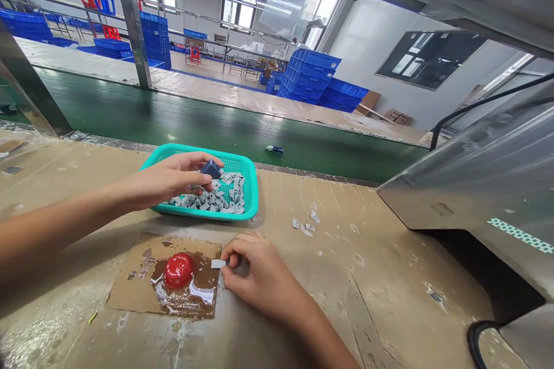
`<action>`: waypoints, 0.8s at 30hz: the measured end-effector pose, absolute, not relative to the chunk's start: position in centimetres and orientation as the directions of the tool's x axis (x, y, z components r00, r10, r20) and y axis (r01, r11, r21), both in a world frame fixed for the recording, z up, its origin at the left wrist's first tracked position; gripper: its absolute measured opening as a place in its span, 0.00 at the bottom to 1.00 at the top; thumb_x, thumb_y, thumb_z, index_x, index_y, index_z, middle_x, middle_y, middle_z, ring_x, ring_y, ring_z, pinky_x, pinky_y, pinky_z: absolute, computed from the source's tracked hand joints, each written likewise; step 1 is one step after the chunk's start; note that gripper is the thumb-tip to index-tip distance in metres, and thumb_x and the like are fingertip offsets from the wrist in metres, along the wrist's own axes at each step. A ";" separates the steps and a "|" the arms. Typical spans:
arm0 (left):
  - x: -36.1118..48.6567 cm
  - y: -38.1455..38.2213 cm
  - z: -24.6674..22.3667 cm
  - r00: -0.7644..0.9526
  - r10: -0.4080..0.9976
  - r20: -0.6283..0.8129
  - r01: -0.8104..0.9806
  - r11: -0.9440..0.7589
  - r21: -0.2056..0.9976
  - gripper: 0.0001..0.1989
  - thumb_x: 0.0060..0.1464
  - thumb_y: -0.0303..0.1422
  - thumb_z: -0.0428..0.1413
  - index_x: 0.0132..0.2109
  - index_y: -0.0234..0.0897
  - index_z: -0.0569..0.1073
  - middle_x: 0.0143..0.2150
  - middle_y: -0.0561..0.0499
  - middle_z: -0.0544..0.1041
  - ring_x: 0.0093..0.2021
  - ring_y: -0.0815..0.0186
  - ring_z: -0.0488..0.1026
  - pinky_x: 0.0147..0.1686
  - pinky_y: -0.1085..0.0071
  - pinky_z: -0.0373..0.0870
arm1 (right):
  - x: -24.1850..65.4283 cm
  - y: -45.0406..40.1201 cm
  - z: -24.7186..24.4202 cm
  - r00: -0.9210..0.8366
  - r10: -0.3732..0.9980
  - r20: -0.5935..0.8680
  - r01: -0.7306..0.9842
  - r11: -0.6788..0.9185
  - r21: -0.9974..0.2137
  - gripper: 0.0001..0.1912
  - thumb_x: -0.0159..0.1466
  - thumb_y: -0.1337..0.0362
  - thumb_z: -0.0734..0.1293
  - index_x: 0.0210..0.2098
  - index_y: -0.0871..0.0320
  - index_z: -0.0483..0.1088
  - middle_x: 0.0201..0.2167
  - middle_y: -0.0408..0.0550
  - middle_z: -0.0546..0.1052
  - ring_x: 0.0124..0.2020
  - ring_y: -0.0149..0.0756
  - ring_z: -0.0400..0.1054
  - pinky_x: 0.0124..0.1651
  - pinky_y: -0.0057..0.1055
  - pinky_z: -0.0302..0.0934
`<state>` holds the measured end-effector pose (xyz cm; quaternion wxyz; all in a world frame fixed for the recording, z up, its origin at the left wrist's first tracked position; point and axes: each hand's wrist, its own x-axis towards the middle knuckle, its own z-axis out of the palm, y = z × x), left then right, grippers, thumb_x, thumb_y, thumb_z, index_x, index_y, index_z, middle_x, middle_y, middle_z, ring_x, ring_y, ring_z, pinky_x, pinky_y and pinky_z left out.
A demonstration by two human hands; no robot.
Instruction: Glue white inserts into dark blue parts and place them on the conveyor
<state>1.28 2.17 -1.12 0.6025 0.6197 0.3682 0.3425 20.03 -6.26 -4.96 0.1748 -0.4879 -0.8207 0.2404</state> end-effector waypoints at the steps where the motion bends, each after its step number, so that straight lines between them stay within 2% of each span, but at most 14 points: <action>1: 1.3 2.1 -1.1 0.495 0.868 -0.025 0.062 -0.006 0.998 0.13 0.48 0.29 0.52 0.43 0.36 0.68 0.32 0.52 0.69 0.33 0.73 0.68 0.33 0.76 0.65 | 20.0 -6.3 -4.9 -0.461 0.886 0.049 0.718 0.405 -0.566 0.08 0.49 0.77 0.62 0.25 0.59 0.67 0.23 0.41 0.68 0.27 0.29 0.62 0.32 0.25 0.56; 5: 1.3 2.1 -0.9 0.499 0.866 -0.027 0.074 -0.011 0.997 0.13 0.48 0.30 0.52 0.43 0.33 0.69 0.31 0.51 0.69 0.31 0.73 0.67 0.34 0.74 0.65 | 20.1 -6.5 -4.2 -0.448 0.892 0.049 0.701 0.385 -0.600 0.08 0.50 0.77 0.62 0.25 0.59 0.67 0.23 0.41 0.68 0.27 0.29 0.62 0.30 0.24 0.56; 8: 1.3 2.1 -1.0 0.499 0.867 -0.012 0.057 -0.019 0.998 0.17 0.48 0.32 0.54 0.47 0.34 0.67 0.33 0.50 0.70 0.29 0.73 0.67 0.33 0.74 0.64 | 20.1 -6.9 -3.2 -0.433 0.898 0.083 0.646 0.373 -0.667 0.07 0.52 0.75 0.62 0.26 0.58 0.67 0.24 0.41 0.69 0.27 0.29 0.63 0.30 0.24 0.57; 10: 1.3 2.1 -1.0 0.534 0.844 -0.046 0.009 0.048 0.999 0.17 0.49 0.32 0.53 0.48 0.36 0.67 0.35 0.50 0.71 0.28 0.75 0.65 0.32 0.74 0.64 | 19.9 -7.1 -2.8 -0.419 0.902 0.105 0.615 0.367 -0.698 0.06 0.53 0.74 0.62 0.27 0.58 0.67 0.25 0.42 0.69 0.27 0.29 0.63 0.30 0.24 0.58; 13: 1.3 1.9 -0.9 0.572 0.815 -0.092 -0.025 0.130 0.991 0.13 0.50 0.32 0.52 0.44 0.36 0.69 0.36 0.49 0.71 0.28 0.75 0.65 0.31 0.76 0.63 | 19.7 -7.4 -2.7 -0.426 0.899 0.097 0.613 0.366 -0.700 0.06 0.52 0.74 0.63 0.26 0.57 0.68 0.24 0.41 0.69 0.27 0.29 0.63 0.30 0.24 0.57; 17: 1.5 1.4 -0.6 0.555 0.831 0.039 0.121 -0.127 0.984 0.13 0.42 0.33 0.58 0.38 0.37 0.71 0.33 0.53 0.71 0.32 0.72 0.67 0.32 0.75 0.63 | 20.1 -7.3 -1.7 -0.395 0.906 0.153 0.583 0.376 -0.721 0.05 0.53 0.73 0.63 0.27 0.57 0.68 0.23 0.42 0.69 0.26 0.29 0.62 0.30 0.25 0.57; 21: 1.5 1.1 -0.5 0.594 0.801 0.072 0.151 -0.199 0.968 0.14 0.38 0.35 0.61 0.34 0.36 0.70 0.30 0.53 0.71 0.30 0.70 0.68 0.31 0.73 0.64 | 20.8 -6.2 0.4 -0.315 0.916 0.249 0.446 0.374 -0.813 0.02 0.53 0.68 0.64 0.27 0.56 0.69 0.22 0.42 0.66 0.24 0.29 0.60 0.27 0.25 0.58; 24: 1.6 0.8 -0.4 0.562 0.809 0.172 0.176 -0.319 0.931 0.12 0.39 0.36 0.59 0.32 0.36 0.69 0.27 0.54 0.70 0.28 0.71 0.67 0.28 0.75 0.63 | 20.6 -4.6 1.5 -0.201 0.925 0.322 0.331 0.374 -0.866 0.01 0.51 0.66 0.66 0.26 0.56 0.69 0.27 0.45 0.67 0.30 0.32 0.63 0.29 0.26 0.62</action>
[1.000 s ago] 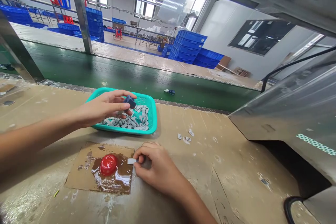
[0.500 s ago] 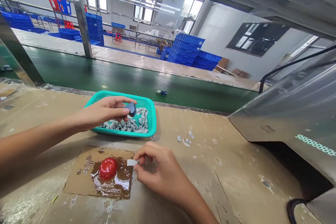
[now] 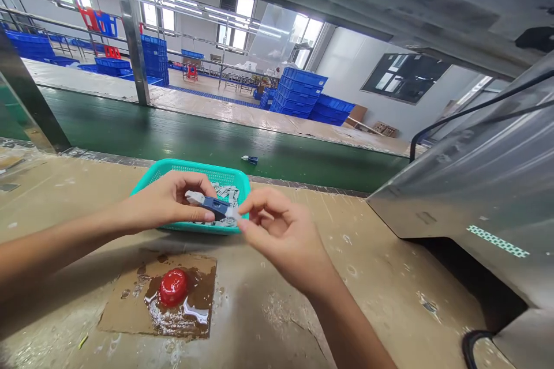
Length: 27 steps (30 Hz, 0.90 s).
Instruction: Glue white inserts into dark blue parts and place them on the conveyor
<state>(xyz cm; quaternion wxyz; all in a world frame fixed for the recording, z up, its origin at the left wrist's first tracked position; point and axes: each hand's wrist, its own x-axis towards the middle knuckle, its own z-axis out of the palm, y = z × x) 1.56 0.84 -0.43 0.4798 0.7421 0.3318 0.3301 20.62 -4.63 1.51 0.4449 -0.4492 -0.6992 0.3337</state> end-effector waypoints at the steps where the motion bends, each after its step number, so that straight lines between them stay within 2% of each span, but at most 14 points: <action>1: 1.6 0.8 -0.4 0.548 0.806 0.223 0.187 -0.378 0.907 0.11 0.40 0.36 0.59 0.31 0.35 0.68 0.28 0.54 0.70 0.28 0.71 0.67 0.28 0.75 0.63 | 20.4 -4.1 1.6 -0.168 0.930 0.327 0.301 0.364 -0.881 0.02 0.50 0.66 0.67 0.25 0.56 0.69 0.30 0.46 0.68 0.33 0.34 0.64 0.30 0.26 0.64; 3: 1.6 0.6 -0.4 0.530 0.787 0.315 0.189 -0.472 0.861 0.09 0.41 0.34 0.58 0.30 0.35 0.67 0.29 0.53 0.70 0.31 0.70 0.68 0.32 0.74 0.65 | 19.7 -3.1 1.6 -0.153 0.944 0.291 0.246 0.322 -0.914 0.03 0.48 0.65 0.68 0.23 0.57 0.70 0.34 0.48 0.69 0.38 0.37 0.64 0.31 0.28 0.66; 5: 1.5 0.5 -0.3 0.536 0.767 0.353 0.154 -0.500 0.852 0.08 0.42 0.32 0.57 0.31 0.35 0.66 0.31 0.52 0.71 0.33 0.69 0.69 0.35 0.73 0.66 | 19.1 -2.4 1.4 -0.165 0.954 0.252 0.200 0.282 -0.938 0.04 0.48 0.64 0.69 0.23 0.58 0.71 0.34 0.48 0.70 0.37 0.37 0.66 0.31 0.28 0.67; 9: 1.5 0.5 -0.2 0.515 0.791 0.330 0.103 -0.440 0.892 0.09 0.41 0.31 0.58 0.31 0.33 0.67 0.29 0.52 0.71 0.28 0.72 0.68 0.28 0.75 0.66 | 18.3 -2.1 1.0 -0.153 0.945 0.290 0.130 0.311 -0.942 0.03 0.48 0.66 0.69 0.23 0.59 0.71 0.30 0.46 0.72 0.32 0.33 0.67 0.33 0.27 0.67; 13: 1.6 0.5 -0.2 0.490 0.822 0.290 0.155 -0.410 0.899 0.08 0.41 0.30 0.58 0.31 0.33 0.67 0.26 0.54 0.70 0.24 0.74 0.66 0.24 0.77 0.64 | 18.3 -2.1 0.8 -0.164 0.944 0.285 0.126 0.307 -0.943 0.03 0.49 0.68 0.69 0.25 0.60 0.72 0.27 0.46 0.73 0.28 0.31 0.67 0.33 0.28 0.66; 15: 1.6 0.4 -0.2 0.493 0.803 0.334 0.194 -0.476 0.858 0.09 0.42 0.32 0.58 0.31 0.33 0.68 0.26 0.54 0.70 0.25 0.73 0.66 0.24 0.77 0.64 | 18.5 -2.1 0.6 -0.160 0.947 0.277 0.132 0.299 -0.945 0.03 0.48 0.68 0.69 0.25 0.60 0.73 0.26 0.46 0.73 0.28 0.31 0.67 0.33 0.29 0.66; 17: 1.5 0.4 -0.1 0.515 0.744 0.426 0.213 -0.593 0.777 0.10 0.43 0.32 0.57 0.35 0.34 0.69 0.28 0.54 0.71 0.27 0.73 0.66 0.27 0.77 0.64 | 18.6 -2.0 0.3 -0.148 0.948 0.281 0.136 0.301 -0.944 0.03 0.47 0.69 0.69 0.24 0.59 0.73 0.27 0.46 0.74 0.30 0.32 0.67 0.34 0.30 0.66; 20: 1.3 0.2 0.0 0.574 0.597 0.560 0.240 -0.776 0.583 0.11 0.46 0.29 0.56 0.40 0.38 0.70 0.29 0.56 0.73 0.29 0.74 0.67 0.29 0.79 0.63 | 18.9 -2.0 0.1 -0.128 0.939 0.319 0.159 0.337 -0.928 0.03 0.46 0.71 0.69 0.22 0.58 0.74 0.27 0.46 0.75 0.33 0.35 0.68 0.36 0.32 0.65; 22: 1.1 0.2 0.1 0.602 0.519 0.606 0.246 -0.843 0.478 0.07 0.47 0.29 0.55 0.37 0.39 0.72 0.28 0.56 0.73 0.28 0.75 0.66 0.28 0.80 0.62 | 19.1 -2.0 0.0 -0.159 0.934 0.320 0.180 0.346 -0.921 0.03 0.47 0.71 0.69 0.21 0.57 0.74 0.28 0.46 0.76 0.34 0.36 0.69 0.37 0.33 0.65; 24: 0.9 0.2 0.1 0.596 0.499 0.630 0.235 -0.858 0.457 0.05 0.47 0.30 0.56 0.35 0.37 0.73 0.27 0.56 0.73 0.26 0.76 0.65 0.26 0.81 0.61 | 19.2 -2.0 0.0 -0.214 0.929 0.301 0.175 0.339 -0.924 0.04 0.49 0.70 0.68 0.23 0.57 0.75 0.30 0.46 0.76 0.36 0.36 0.68 0.38 0.32 0.65; 27: 0.9 0.4 0.1 0.573 0.536 0.620 0.184 -0.821 0.540 0.06 0.45 0.30 0.58 0.33 0.35 0.74 0.27 0.54 0.74 0.25 0.76 0.64 0.25 0.81 0.61 | 19.2 -2.3 0.0 -0.286 0.918 0.275 0.131 0.322 -0.938 0.06 0.50 0.70 0.68 0.28 0.57 0.74 0.30 0.45 0.76 0.36 0.34 0.68 0.38 0.30 0.66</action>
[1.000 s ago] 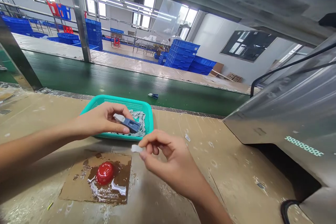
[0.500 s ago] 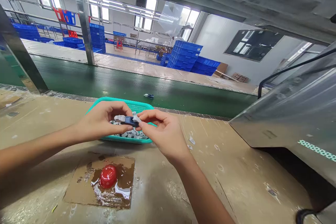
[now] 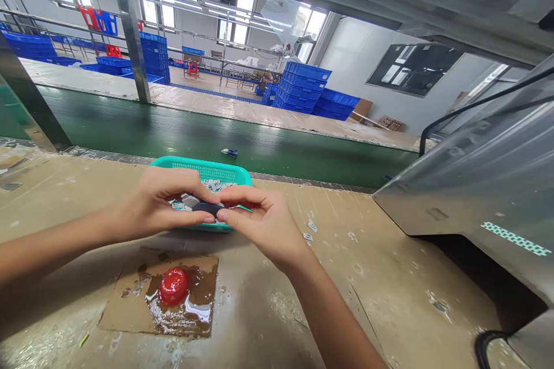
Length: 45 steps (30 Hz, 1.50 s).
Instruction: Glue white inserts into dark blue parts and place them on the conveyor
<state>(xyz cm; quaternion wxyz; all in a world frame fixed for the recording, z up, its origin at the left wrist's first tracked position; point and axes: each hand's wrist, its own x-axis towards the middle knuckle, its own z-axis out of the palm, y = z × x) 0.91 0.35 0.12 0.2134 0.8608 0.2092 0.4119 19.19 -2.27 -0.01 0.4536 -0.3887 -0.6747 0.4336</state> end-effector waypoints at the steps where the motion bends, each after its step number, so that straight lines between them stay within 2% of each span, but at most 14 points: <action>1: 1.0 0.4 0.1 0.572 0.567 0.592 0.150 -0.782 0.604 0.06 0.44 0.30 0.58 0.33 0.35 0.74 0.28 0.54 0.73 0.25 0.76 0.65 0.25 0.80 0.61 | 19.1 -2.5 0.0 -0.292 0.915 0.280 0.126 0.327 -0.937 0.07 0.50 0.70 0.68 0.29 0.57 0.73 0.30 0.44 0.75 0.34 0.33 0.69 0.37 0.29 0.66; 3: 1.4 0.3 -0.1 0.550 0.673 0.495 0.023 -0.604 0.796 0.10 0.43 0.28 0.59 0.36 0.37 0.73 0.30 0.54 0.73 0.28 0.75 0.67 0.28 0.80 0.64 | 18.7 -3.0 0.1 -0.227 0.909 0.349 0.154 0.387 -0.909 0.08 0.50 0.71 0.68 0.31 0.57 0.71 0.29 0.43 0.74 0.31 0.31 0.68 0.35 0.27 0.66; 5: 2.0 0.0 -0.4 0.530 0.778 0.337 -0.198 -0.273 0.942 0.17 0.43 0.27 0.59 0.43 0.40 0.70 0.34 0.54 0.73 0.32 0.73 0.69 0.33 0.78 0.66 | 18.2 -3.7 0.2 -0.096 0.860 0.501 0.251 0.508 -0.824 0.11 0.50 0.72 0.69 0.33 0.56 0.68 0.29 0.42 0.72 0.31 0.30 0.68 0.33 0.26 0.66; 8: 3.0 -0.9 -0.7 0.616 0.767 0.180 -0.457 0.162 0.875 0.14 0.47 0.27 0.56 0.44 0.37 0.70 0.36 0.51 0.73 0.38 0.71 0.71 0.41 0.76 0.66 | 17.5 -4.8 0.4 -0.075 0.688 0.722 0.499 0.653 -0.570 0.15 0.51 0.74 0.68 0.35 0.54 0.64 0.30 0.41 0.70 0.29 0.29 0.66 0.31 0.26 0.64; 11: 3.3 -1.3 -0.4 0.693 0.708 0.138 -0.500 0.334 0.799 0.06 0.51 0.26 0.53 0.37 0.31 0.73 0.32 0.50 0.73 0.34 0.74 0.71 0.37 0.82 0.67 | 17.1 -5.2 0.5 -0.237 0.574 0.784 0.630 0.705 -0.325 0.15 0.52 0.74 0.68 0.37 0.54 0.63 0.32 0.42 0.70 0.29 0.29 0.64 0.33 0.28 0.63; 15: 1.7 0.7 0.9 0.543 0.839 0.042 -0.590 0.345 0.730 0.09 0.54 0.26 0.49 0.31 0.28 0.72 0.30 0.48 0.72 0.30 0.74 0.71 0.34 0.81 0.70 | 18.0 -4.0 0.1 -0.182 0.668 0.722 0.606 0.654 -0.452 0.19 0.55 0.69 0.66 0.45 0.54 0.61 0.33 0.44 0.69 0.32 0.32 0.64 0.37 0.32 0.63; 19: -1.2 4.6 1.0 0.367 0.930 0.019 -0.634 0.235 0.737 0.14 0.56 0.28 0.45 0.30 0.24 0.71 0.27 0.46 0.70 0.24 0.76 0.67 0.25 0.83 0.68 | 19.8 -2.1 -1.6 -0.179 0.824 0.538 0.642 0.512 -0.571 0.07 0.59 0.68 0.61 0.37 0.58 0.66 0.31 0.47 0.72 0.32 0.34 0.66 0.36 0.31 0.64; 21: -2.8 6.8 0.1 0.310 0.950 0.037 -0.541 0.144 0.829 0.13 0.56 0.29 0.45 0.33 0.24 0.71 0.26 0.46 0.70 0.22 0.76 0.66 0.23 0.82 0.67 | 20.2 -1.3 -2.1 -0.209 0.855 0.474 0.729 0.460 -0.507 0.07 0.60 0.69 0.59 0.36 0.60 0.67 0.33 0.49 0.74 0.34 0.34 0.67 0.37 0.30 0.63; 24: -5.2 10.3 -1.8 0.182 0.982 0.054 -0.238 -0.009 0.971 0.11 0.53 0.31 0.49 0.36 0.25 0.71 0.28 0.44 0.72 0.25 0.72 0.68 0.26 0.77 0.68 | 19.5 0.1 -1.9 -0.331 0.911 0.246 0.886 0.390 -0.252 0.11 0.61 0.71 0.56 0.40 0.61 0.67 0.37 0.49 0.74 0.37 0.33 0.67 0.40 0.28 0.61; 30: -8.2 16.4 -4.7 0.009 0.993 0.115 0.146 -0.115 0.983 0.11 0.48 0.35 0.54 0.32 0.29 0.71 0.35 0.44 0.74 0.28 0.72 0.68 0.34 0.73 0.66 | 16.4 3.8 -1.4 -0.396 0.913 -0.104 0.917 0.400 0.019 0.09 0.48 0.81 0.61 0.21 0.63 0.69 0.23 0.52 0.73 0.28 0.40 0.69 0.26 0.27 0.56; 33: -8.6 18.4 -5.2 -0.017 0.993 0.114 0.411 -0.097 0.906 0.13 0.47 0.38 0.54 0.26 0.30 0.72 0.29 0.45 0.75 0.27 0.68 0.69 0.32 0.70 0.65 | 15.4 4.2 -1.7 -0.351 0.924 -0.151 0.925 0.367 0.101 0.11 0.45 0.84 0.61 0.21 0.64 0.69 0.24 0.57 0.73 0.29 0.45 0.69 0.23 0.28 0.55; 36: -8.8 19.8 -5.4 -0.062 0.985 0.159 0.656 -0.080 0.751 0.15 0.49 0.39 0.51 0.26 0.31 0.71 0.29 0.46 0.74 0.35 0.61 0.71 0.38 0.66 0.63 | 14.8 3.7 -1.8 -0.313 0.937 -0.155 0.932 0.334 0.142 0.13 0.45 0.85 0.60 0.23 0.65 0.69 0.25 0.58 0.73 0.31 0.48 0.70 0.25 0.29 0.56; 40: -9.1 20.5 -6.0 -0.038 0.976 0.216 0.847 -0.083 0.524 0.15 0.54 0.38 0.48 0.41 0.29 0.69 0.43 0.43 0.71 0.48 0.60 0.66 0.49 0.57 0.57 | 14.7 3.2 -1.6 -0.315 0.940 -0.130 0.935 0.331 0.125 0.12 0.45 0.85 0.60 0.22 0.65 0.68 0.26 0.59 0.73 0.34 0.50 0.69 0.26 0.31 0.58; 45: -7.2 20.3 -6.7 0.100 0.966 0.236 0.926 -0.178 0.334 0.23 0.52 0.30 0.47 0.55 0.24 0.60 0.59 0.29 0.54 0.60 0.43 0.46 0.53 0.48 0.44 | 16.3 3.2 -0.5 -0.347 0.937 -0.049 0.938 0.345 -0.048 0.10 0.51 0.81 0.59 0.23 0.63 0.65 0.23 0.51 0.72 0.30 0.40 0.68 0.27 0.30 0.58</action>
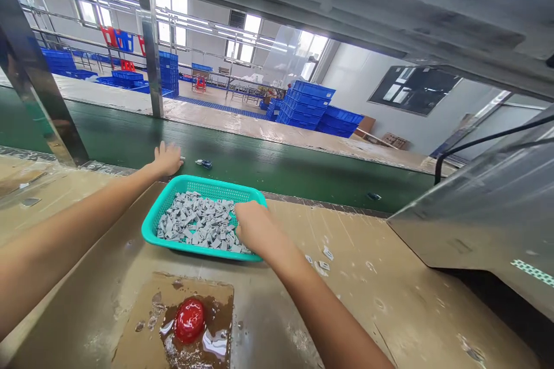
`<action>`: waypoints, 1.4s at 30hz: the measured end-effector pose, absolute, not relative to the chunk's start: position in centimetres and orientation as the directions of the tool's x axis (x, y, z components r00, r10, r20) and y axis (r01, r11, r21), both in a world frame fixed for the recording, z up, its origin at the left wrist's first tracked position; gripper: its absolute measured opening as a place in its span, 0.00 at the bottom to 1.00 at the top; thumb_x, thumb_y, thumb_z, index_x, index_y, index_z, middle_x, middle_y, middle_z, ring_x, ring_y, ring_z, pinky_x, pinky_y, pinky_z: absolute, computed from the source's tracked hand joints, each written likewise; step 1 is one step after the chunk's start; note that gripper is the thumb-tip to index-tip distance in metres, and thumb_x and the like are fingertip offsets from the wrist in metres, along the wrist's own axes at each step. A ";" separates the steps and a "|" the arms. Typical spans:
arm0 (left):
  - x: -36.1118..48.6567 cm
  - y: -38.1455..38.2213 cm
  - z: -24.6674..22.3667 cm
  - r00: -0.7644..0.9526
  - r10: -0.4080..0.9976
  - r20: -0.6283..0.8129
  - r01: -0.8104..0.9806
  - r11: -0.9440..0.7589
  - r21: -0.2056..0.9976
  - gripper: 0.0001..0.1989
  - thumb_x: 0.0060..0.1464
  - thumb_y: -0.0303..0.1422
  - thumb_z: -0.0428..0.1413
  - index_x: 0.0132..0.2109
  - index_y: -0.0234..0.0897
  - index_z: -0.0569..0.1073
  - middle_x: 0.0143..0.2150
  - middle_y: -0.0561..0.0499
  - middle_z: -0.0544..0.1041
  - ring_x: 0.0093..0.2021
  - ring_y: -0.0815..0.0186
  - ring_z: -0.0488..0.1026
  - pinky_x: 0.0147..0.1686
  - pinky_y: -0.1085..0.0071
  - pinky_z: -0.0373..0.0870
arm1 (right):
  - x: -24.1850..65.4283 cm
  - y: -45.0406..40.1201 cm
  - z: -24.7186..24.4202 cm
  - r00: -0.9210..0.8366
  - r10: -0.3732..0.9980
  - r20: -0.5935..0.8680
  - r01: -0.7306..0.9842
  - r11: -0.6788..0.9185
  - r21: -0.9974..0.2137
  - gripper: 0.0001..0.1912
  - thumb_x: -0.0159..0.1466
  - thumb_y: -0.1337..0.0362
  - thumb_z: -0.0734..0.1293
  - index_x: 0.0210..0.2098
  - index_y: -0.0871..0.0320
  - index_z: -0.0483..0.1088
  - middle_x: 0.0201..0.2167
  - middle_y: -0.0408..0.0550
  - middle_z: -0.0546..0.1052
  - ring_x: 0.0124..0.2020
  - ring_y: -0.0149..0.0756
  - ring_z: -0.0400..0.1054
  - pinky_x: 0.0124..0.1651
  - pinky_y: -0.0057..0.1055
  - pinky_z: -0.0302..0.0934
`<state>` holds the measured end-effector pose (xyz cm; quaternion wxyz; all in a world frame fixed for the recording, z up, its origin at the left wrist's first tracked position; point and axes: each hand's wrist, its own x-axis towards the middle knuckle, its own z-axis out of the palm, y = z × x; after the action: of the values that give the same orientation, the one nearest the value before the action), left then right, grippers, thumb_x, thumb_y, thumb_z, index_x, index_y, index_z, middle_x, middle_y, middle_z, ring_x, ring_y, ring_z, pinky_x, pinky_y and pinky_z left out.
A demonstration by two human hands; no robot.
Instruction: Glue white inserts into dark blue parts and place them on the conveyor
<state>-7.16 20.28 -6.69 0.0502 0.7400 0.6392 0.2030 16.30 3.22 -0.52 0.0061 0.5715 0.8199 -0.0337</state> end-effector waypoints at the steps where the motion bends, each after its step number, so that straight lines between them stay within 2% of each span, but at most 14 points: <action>1: -6.4 20.2 -6.6 0.159 0.958 0.237 0.921 -0.230 0.314 0.26 0.51 0.29 0.48 0.58 0.28 0.57 0.61 0.33 0.50 0.61 0.44 0.43 0.54 0.50 0.44 | 16.8 3.0 -0.1 -0.352 0.936 -0.023 0.933 0.349 -0.086 0.08 0.53 0.79 0.59 0.25 0.62 0.64 0.24 0.49 0.72 0.29 0.36 0.68 0.28 0.29 0.59; 2: -5.6 20.3 -6.5 0.229 0.947 0.227 0.907 -0.292 0.302 0.28 0.50 0.27 0.48 0.59 0.33 0.56 0.62 0.37 0.49 0.61 0.48 0.44 0.55 0.54 0.45 | 17.4 2.6 0.4 -0.356 0.935 -0.006 0.925 0.351 -0.147 0.06 0.56 0.76 0.59 0.27 0.61 0.63 0.25 0.47 0.71 0.28 0.33 0.68 0.28 0.27 0.60; 4: -4.3 20.4 -6.1 0.368 0.913 0.176 0.861 -0.406 0.307 0.27 0.46 0.25 0.50 0.56 0.42 0.62 0.60 0.45 0.58 0.58 0.56 0.55 0.53 0.66 0.52 | 18.6 1.3 1.2 -0.350 0.937 -0.017 0.867 0.317 -0.384 0.02 0.58 0.70 0.60 0.29 0.59 0.61 0.22 0.42 0.70 0.24 0.29 0.66 0.26 0.25 0.61; 7: -3.8 20.6 -5.7 0.441 0.887 0.134 0.815 -0.459 0.353 0.20 0.42 0.23 0.52 0.44 0.39 0.73 0.47 0.45 0.71 0.47 0.59 0.67 0.47 0.70 0.59 | 20.3 -1.3 1.7 -0.334 0.939 -0.082 0.575 0.134 -0.807 0.06 0.56 0.64 0.64 0.28 0.59 0.61 0.16 0.39 0.65 0.19 0.27 0.63 0.22 0.25 0.59; 10: -4.8 20.3 -5.5 0.387 0.901 0.194 0.795 -0.433 0.424 0.15 0.41 0.23 0.51 0.39 0.35 0.74 0.41 0.43 0.72 0.45 0.56 0.67 0.47 0.66 0.59 | 21.5 -3.8 1.1 -0.311 0.948 -0.063 0.350 0.053 -0.935 0.08 0.54 0.63 0.67 0.31 0.60 0.66 0.18 0.41 0.66 0.19 0.28 0.62 0.22 0.27 0.60; 13: -5.7 18.8 -4.8 0.275 0.919 0.282 0.750 -0.388 0.536 0.16 0.46 0.26 0.49 0.44 0.33 0.70 0.42 0.42 0.71 0.46 0.56 0.67 0.48 0.64 0.59 | 22.2 -5.3 -0.3 -0.311 0.950 -0.019 0.291 0.076 -0.954 0.06 0.54 0.64 0.68 0.31 0.59 0.70 0.25 0.44 0.68 0.22 0.28 0.64 0.26 0.29 0.63; 17: -5.0 15.0 -3.0 0.200 0.930 0.309 0.604 -0.365 0.709 0.19 0.54 0.31 0.43 0.53 0.32 0.60 0.45 0.42 0.69 0.40 0.64 0.71 0.40 0.69 0.67 | 21.9 -6.1 -2.5 -0.334 0.942 -0.005 0.273 0.092 -0.958 0.07 0.55 0.64 0.66 0.34 0.58 0.70 0.31 0.46 0.67 0.24 0.29 0.66 0.27 0.29 0.65; 20: -3.7 11.7 -1.5 0.272 0.916 0.296 0.352 -0.380 0.855 0.16 0.53 0.33 0.47 0.50 0.35 0.63 0.43 0.45 0.69 0.38 0.66 0.73 0.36 0.72 0.68 | 21.5 -6.5 -3.5 -0.357 0.934 0.000 0.398 0.151 -0.905 0.07 0.56 0.66 0.64 0.35 0.58 0.70 0.32 0.47 0.69 0.26 0.29 0.66 0.29 0.29 0.65; 22: -2.8 9.8 -0.7 0.335 0.894 0.299 0.167 -0.369 0.914 0.15 0.50 0.33 0.52 0.47 0.37 0.66 0.42 0.47 0.69 0.37 0.66 0.73 0.35 0.71 0.68 | 21.1 -7.0 -3.7 -0.361 0.932 0.029 0.534 0.232 -0.813 0.07 0.56 0.69 0.63 0.36 0.58 0.69 0.31 0.46 0.70 0.29 0.31 0.66 0.32 0.29 0.64; 26: -1.1 7.5 0.2 0.406 0.876 0.262 -0.051 -0.265 0.963 0.18 0.49 0.28 0.53 0.49 0.39 0.65 0.39 0.49 0.69 0.36 0.67 0.73 0.36 0.69 0.68 | 20.5 -7.7 -3.8 -0.397 0.913 0.092 0.681 0.360 -0.638 0.06 0.55 0.73 0.62 0.30 0.58 0.67 0.29 0.45 0.72 0.31 0.34 0.66 0.35 0.30 0.62; 30: 0.4 6.5 0.0 0.367 0.895 0.253 -0.188 -0.194 0.963 0.14 0.48 0.27 0.54 0.44 0.33 0.67 0.38 0.48 0.71 0.37 0.68 0.71 0.39 0.69 0.67 | 20.0 -7.8 -4.1 -0.457 0.879 0.135 0.684 0.444 -0.579 0.07 0.56 0.75 0.61 0.28 0.58 0.67 0.28 0.46 0.72 0.34 0.35 0.65 0.36 0.31 0.61; 33: 0.9 6.1 -0.4 0.337 0.897 0.285 -0.178 -0.236 0.955 0.14 0.44 0.28 0.57 0.41 0.33 0.67 0.38 0.49 0.70 0.33 0.70 0.71 0.36 0.69 0.67 | 19.9 -7.8 -4.7 -0.481 0.862 0.163 0.669 0.481 -0.567 0.08 0.56 0.76 0.62 0.29 0.57 0.69 0.29 0.46 0.73 0.35 0.35 0.65 0.37 0.32 0.61; 38: 1.1 6.0 -0.6 0.355 0.893 0.275 -0.140 -0.240 0.961 0.16 0.42 0.29 0.59 0.38 0.35 0.63 0.25 0.56 0.67 0.21 0.78 0.63 0.22 0.78 0.59 | 19.8 -7.7 -5.3 -0.516 0.823 0.237 0.615 0.549 -0.566 0.10 0.57 0.76 0.61 0.29 0.58 0.70 0.29 0.47 0.73 0.35 0.36 0.64 0.36 0.33 0.62; 42: 1.3 5.7 -0.4 0.414 0.877 0.244 -0.152 -0.197 0.968 0.15 0.44 0.33 0.58 0.39 0.37 0.61 0.24 0.57 0.66 0.21 0.76 0.65 0.22 0.77 0.59 | 19.7 -7.8 -5.3 -0.523 0.798 0.299 0.595 0.593 -0.543 0.10 0.57 0.77 0.60 0.28 0.58 0.71 0.28 0.48 0.74 0.34 0.36 0.63 0.35 0.33 0.62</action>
<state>1.27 5.67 -0.39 0.5632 0.6244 0.2901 0.4569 19.69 -7.79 -5.31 -0.2670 0.4091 0.8515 -0.1905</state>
